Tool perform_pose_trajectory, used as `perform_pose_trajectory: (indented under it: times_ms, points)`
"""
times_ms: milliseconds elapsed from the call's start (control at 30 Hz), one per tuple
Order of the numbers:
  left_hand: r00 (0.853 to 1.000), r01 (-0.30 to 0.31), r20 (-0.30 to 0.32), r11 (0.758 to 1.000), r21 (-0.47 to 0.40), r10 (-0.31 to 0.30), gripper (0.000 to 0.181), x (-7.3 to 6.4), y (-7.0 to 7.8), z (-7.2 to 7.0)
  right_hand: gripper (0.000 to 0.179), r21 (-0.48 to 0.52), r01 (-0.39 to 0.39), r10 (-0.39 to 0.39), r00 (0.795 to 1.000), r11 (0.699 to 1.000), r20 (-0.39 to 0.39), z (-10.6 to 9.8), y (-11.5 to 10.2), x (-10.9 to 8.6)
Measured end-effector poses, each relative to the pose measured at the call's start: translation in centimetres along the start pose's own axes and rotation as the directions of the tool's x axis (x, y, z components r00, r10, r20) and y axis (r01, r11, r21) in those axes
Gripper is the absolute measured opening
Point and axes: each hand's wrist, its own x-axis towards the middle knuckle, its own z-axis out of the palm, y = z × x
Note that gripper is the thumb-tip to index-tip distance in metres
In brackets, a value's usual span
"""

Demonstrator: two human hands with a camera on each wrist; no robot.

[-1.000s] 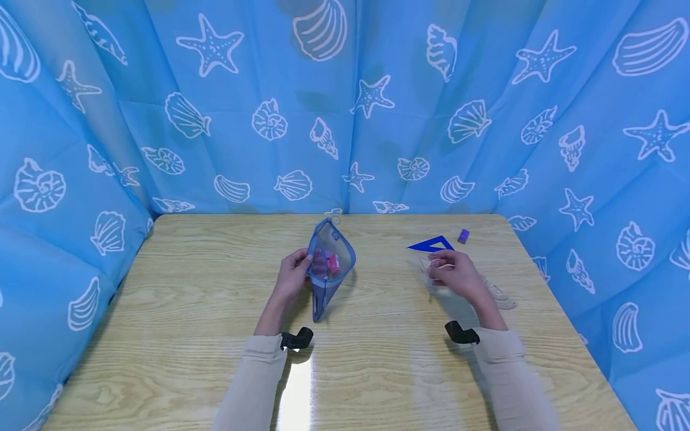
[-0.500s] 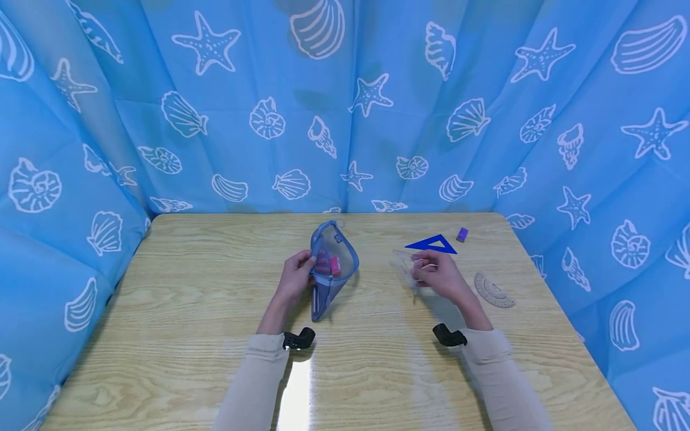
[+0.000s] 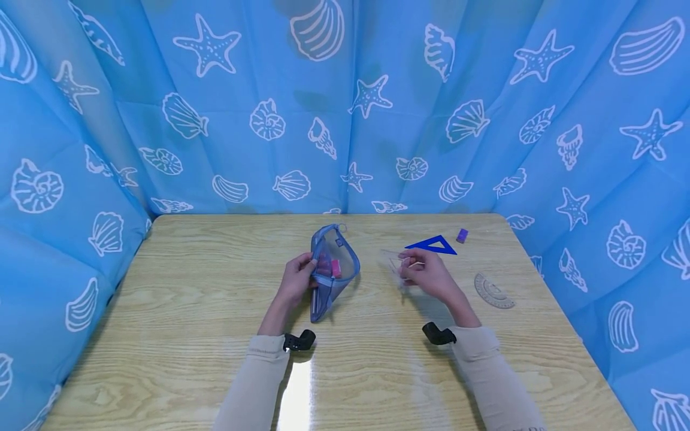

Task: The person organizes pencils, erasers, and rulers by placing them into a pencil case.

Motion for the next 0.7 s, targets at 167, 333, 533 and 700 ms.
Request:
perform_pose_trajectory:
  times_ms: [167,333,533,700]
  points:
    - [1.0,0.0,0.005,1.0,0.003,0.0,0.028,-0.2,-0.2,0.0,0.038,-0.006,0.019,-0.019,1.0,1.0,0.015,0.6,-0.7,0.3]
    - [1.0,0.004,-0.004,1.0,-0.001,-0.004,0.028,-0.4,0.0,0.1,0.038,0.0,0.04,-0.04,0.998,0.999,0.04,1.3,-1.3,1.1]
    - [1.0,0.005,-0.005,1.0,0.001,-0.005,0.027,-0.4,-0.2,0.2,0.038,0.01,0.045,-0.045,0.997,0.999,0.065,2.4,-2.3,1.7]
    - [1.0,0.011,-0.007,1.0,0.012,-0.011,0.027,-0.4,-0.3,0.1,0.04,0.031,0.062,-0.064,0.995,0.998,0.077,3.4,-3.1,2.2]
